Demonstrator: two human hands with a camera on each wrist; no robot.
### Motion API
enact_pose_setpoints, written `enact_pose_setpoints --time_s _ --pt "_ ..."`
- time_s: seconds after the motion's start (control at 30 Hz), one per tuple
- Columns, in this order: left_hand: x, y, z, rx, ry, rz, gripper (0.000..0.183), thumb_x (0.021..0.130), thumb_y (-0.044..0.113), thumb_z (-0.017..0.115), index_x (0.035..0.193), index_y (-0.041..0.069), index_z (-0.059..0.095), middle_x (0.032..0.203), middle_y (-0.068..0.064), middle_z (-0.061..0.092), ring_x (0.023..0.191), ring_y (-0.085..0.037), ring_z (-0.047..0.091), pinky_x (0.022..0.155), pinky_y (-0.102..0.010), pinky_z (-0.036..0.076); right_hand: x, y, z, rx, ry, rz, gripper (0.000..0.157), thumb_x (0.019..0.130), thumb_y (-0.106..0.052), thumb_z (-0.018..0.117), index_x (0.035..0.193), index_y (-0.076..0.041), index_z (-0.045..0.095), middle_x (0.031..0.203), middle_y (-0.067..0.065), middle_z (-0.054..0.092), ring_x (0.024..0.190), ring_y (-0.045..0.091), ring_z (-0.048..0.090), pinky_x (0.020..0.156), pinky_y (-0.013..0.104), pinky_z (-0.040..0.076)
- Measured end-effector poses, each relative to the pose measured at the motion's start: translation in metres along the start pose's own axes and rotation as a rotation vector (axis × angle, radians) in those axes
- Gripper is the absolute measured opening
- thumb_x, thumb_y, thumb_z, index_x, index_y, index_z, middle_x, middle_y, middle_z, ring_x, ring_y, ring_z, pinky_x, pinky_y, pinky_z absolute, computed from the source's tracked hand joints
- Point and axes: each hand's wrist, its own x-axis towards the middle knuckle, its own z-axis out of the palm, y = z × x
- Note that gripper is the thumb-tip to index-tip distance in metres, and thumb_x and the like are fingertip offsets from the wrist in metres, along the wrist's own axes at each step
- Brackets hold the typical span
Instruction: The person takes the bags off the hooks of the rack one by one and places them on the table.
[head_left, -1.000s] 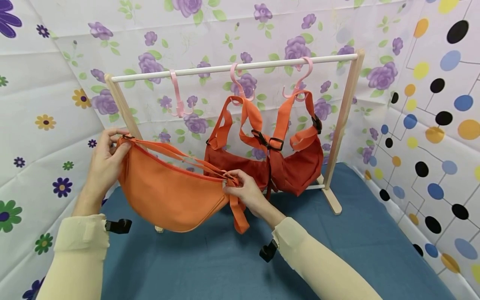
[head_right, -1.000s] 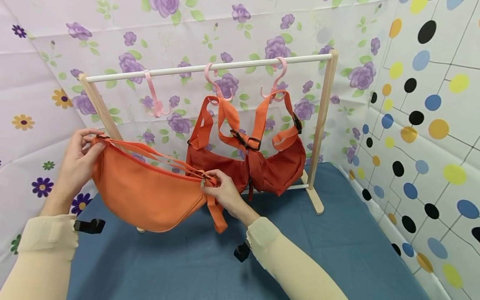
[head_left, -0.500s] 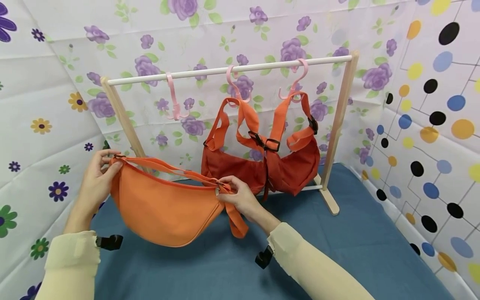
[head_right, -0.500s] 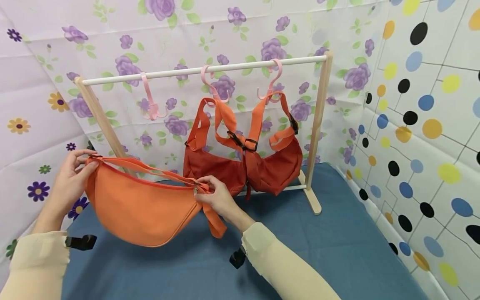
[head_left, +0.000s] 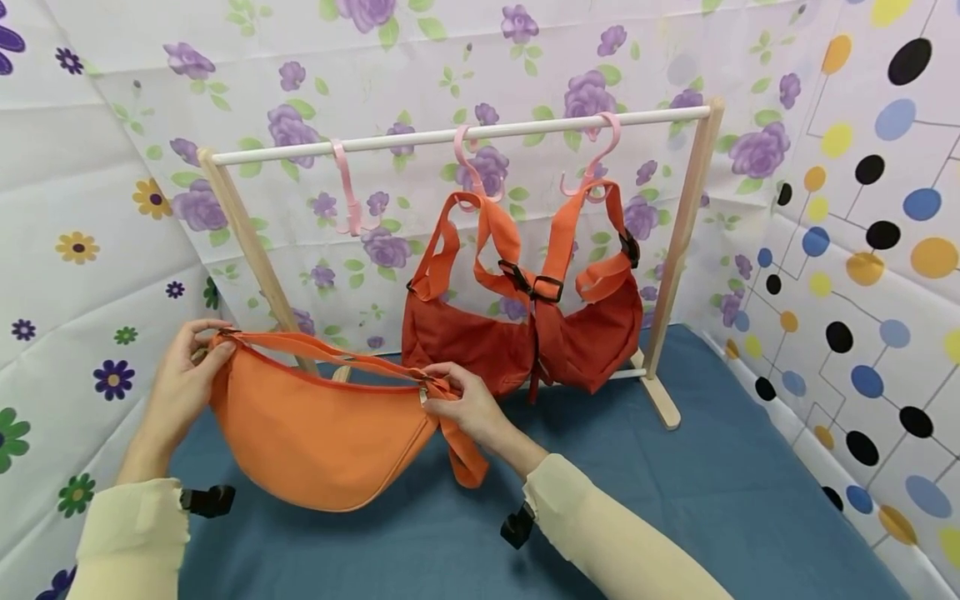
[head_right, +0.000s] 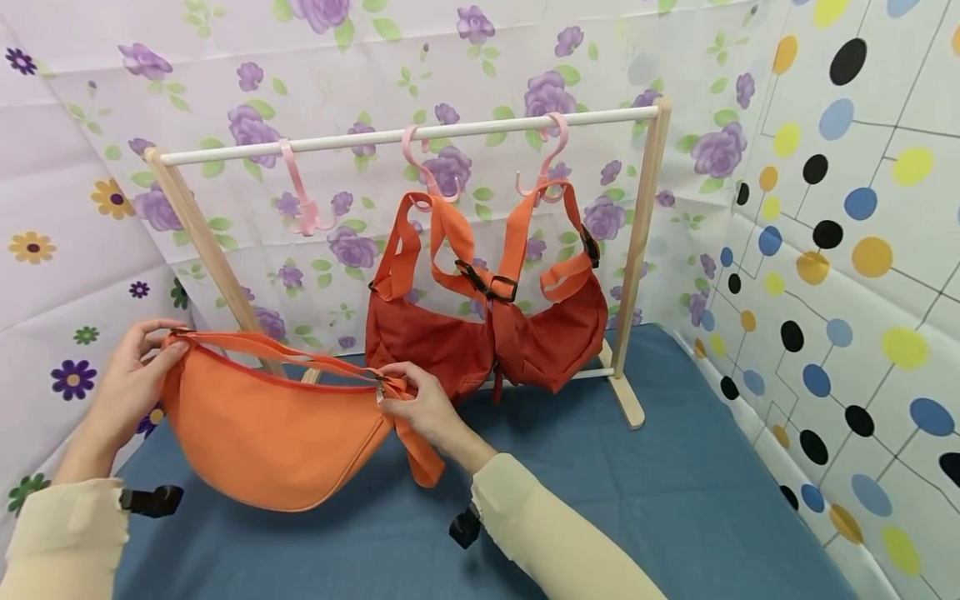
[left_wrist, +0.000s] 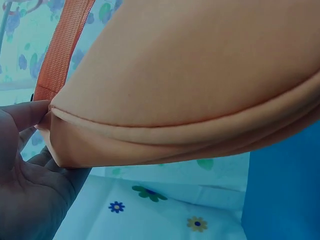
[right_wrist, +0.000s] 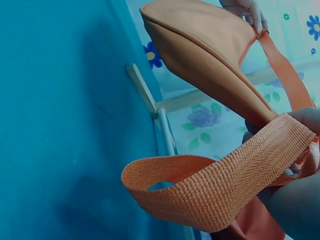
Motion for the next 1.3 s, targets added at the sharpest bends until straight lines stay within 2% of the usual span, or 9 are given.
enact_pose_setpoints --time_s 0.27,0.43,0.6,0.7,0.87,0.93,1.03,1.17,1.3 --pt "-0.01 -0.022 -0.004 0.06 -0.032 -0.053 0.029 0.11 0.028 0.053 0.136 0.015 0.054 0.109 0.006 0.053 0.089 0.003 0.053 0.069 -0.012 0.047 -0.003 0.015 0.018 -0.011 0.018 0.066 0.041 0.095 0.001 0.073 0.134 -0.008 0.064 0.128 0.012 0.065 0.098 0.015 0.063 0.081 0.027 0.054" --pt "-0.018 -0.041 -0.007 0.055 -0.057 -0.105 0.027 0.11 0.029 0.054 0.134 0.019 0.055 0.106 0.003 0.054 0.083 0.001 0.056 0.067 -0.016 0.051 -0.003 0.02 0.028 -0.007 0.038 0.096 0.039 0.094 -0.001 0.075 0.131 -0.01 0.066 0.126 0.007 0.065 0.1 0.016 0.062 0.084 0.029 0.055" --pt "-0.026 -0.058 -0.01 0.054 -0.081 -0.144 0.024 0.11 0.029 0.054 0.133 0.022 0.055 0.099 0.013 0.057 0.079 0.0 0.059 0.065 -0.019 0.052 -0.006 0.024 0.036 0.046 0.036 0.133 0.04 0.094 -0.004 0.075 0.132 -0.013 0.066 0.12 0.006 0.066 0.096 0.016 0.065 0.081 0.029 0.057" --pt "-0.029 -0.065 -0.012 0.048 -0.11 -0.185 0.02 0.111 0.031 0.052 0.13 0.028 0.055 0.1 0.014 0.058 0.081 0.001 0.059 0.067 -0.018 0.052 -0.009 0.028 0.041 0.072 0.035 0.152 0.041 0.093 -0.004 0.076 0.132 -0.014 0.066 0.115 0.005 0.067 0.091 0.015 0.066 0.077 0.029 0.057" --pt "-0.033 -0.075 -0.015 0.073 -0.151 -0.271 0.027 0.112 0.035 0.047 0.133 0.02 0.055 0.122 -0.019 0.055 0.085 0.005 0.051 0.069 -0.014 0.048 -0.013 0.035 0.049 0.146 0.0 0.184 0.042 0.093 -0.004 0.076 0.132 -0.012 0.064 0.109 0.004 0.069 0.075 0.016 0.067 0.071 0.033 0.06" --pt "-0.035 -0.079 -0.015 0.082 -0.155 -0.303 0.036 0.112 0.036 0.045 0.137 0.012 0.053 0.13 -0.031 0.049 0.086 0.006 0.048 0.069 -0.012 0.046 -0.015 0.037 0.052 0.172 -0.024 0.192 0.043 0.094 -0.005 0.075 0.134 -0.012 0.062 0.106 0.005 0.069 0.069 0.017 0.067 0.069 0.035 0.06" --pt "-0.038 -0.085 -0.015 0.102 -0.144 -0.337 0.044 0.112 0.037 0.044 0.14 0.004 0.049 0.134 -0.037 0.045 0.086 0.008 0.045 0.068 -0.012 0.044 -0.017 0.04 0.057 0.2 -0.057 0.197 0.044 0.095 -0.006 0.074 0.136 -0.014 0.061 0.104 0.006 0.068 0.067 0.017 0.067 0.069 0.034 0.06" --pt "-0.042 -0.091 -0.015 0.151 -0.104 -0.359 0.05 0.112 0.031 0.043 0.143 -0.01 0.041 0.13 -0.039 0.048 0.082 0.005 0.047 0.065 -0.014 0.044 -0.02 0.043 0.065 0.244 -0.103 0.205 0.044 0.097 -0.006 0.072 0.138 -0.015 0.06 0.109 0.007 0.065 0.072 0.017 0.068 0.071 0.036 0.061" --pt "-0.045 -0.094 -0.017 0.216 -0.08 -0.408 0.049 0.112 0.026 0.043 0.144 -0.012 0.04 0.122 -0.037 0.051 0.083 -0.011 0.055 0.062 -0.02 0.044 -0.022 0.046 0.071 0.298 -0.155 0.236 0.044 0.101 -0.006 0.067 0.143 -0.013 0.056 0.118 0.008 0.064 0.08 0.017 0.07 0.075 0.039 0.062"
